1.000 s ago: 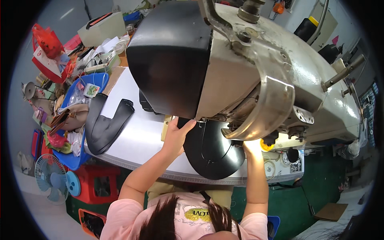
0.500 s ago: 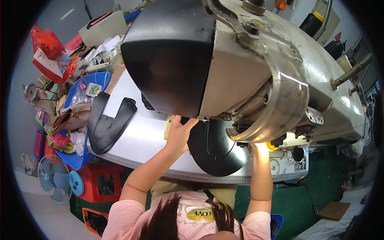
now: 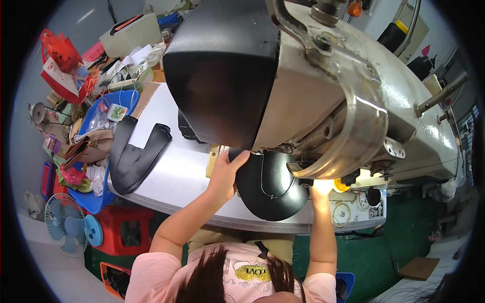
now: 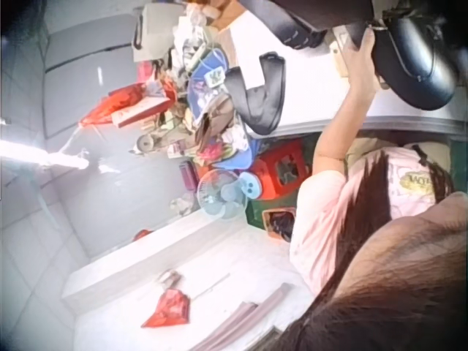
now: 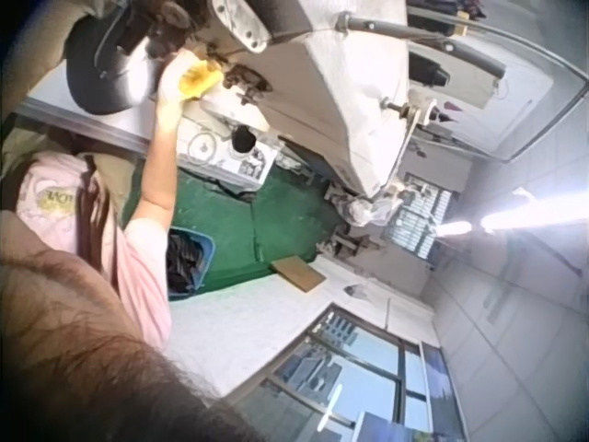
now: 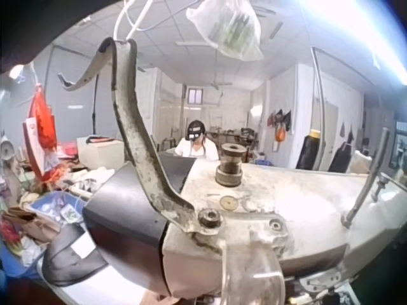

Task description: The person operates an industrial sewing machine to stitch black, curved plastic or leather-like parts. They repeatedly feed the parts under the needle, guide them through the machine, and trim the excess thread with scissors. The finished parts are stacked on the table to the left.

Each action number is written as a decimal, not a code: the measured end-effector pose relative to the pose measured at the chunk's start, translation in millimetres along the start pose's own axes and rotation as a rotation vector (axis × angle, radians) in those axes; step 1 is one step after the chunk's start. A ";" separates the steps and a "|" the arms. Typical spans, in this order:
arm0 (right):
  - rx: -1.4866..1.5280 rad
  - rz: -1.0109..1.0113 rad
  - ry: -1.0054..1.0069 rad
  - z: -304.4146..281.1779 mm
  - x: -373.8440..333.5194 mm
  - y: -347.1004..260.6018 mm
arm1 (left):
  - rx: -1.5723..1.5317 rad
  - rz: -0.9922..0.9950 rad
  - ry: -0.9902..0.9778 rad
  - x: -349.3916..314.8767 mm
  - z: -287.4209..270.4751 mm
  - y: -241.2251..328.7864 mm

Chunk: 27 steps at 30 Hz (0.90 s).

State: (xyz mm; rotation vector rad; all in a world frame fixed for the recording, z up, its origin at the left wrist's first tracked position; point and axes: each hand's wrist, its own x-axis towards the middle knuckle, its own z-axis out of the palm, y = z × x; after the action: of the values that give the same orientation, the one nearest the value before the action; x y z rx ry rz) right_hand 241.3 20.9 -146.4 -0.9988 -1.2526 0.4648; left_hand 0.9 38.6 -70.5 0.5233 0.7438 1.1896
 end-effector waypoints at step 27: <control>0.622 0.585 0.044 -4.4 -33.8 -44.1 | 0.326 0.100 -0.207 -22.1 -22.8 -23.3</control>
State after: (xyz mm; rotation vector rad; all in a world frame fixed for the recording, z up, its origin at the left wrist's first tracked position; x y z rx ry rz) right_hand 225.8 -29.8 -129.0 -0.8092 -0.6764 1.1966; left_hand -5.7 10.0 -97.0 0.9493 0.7430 1.0902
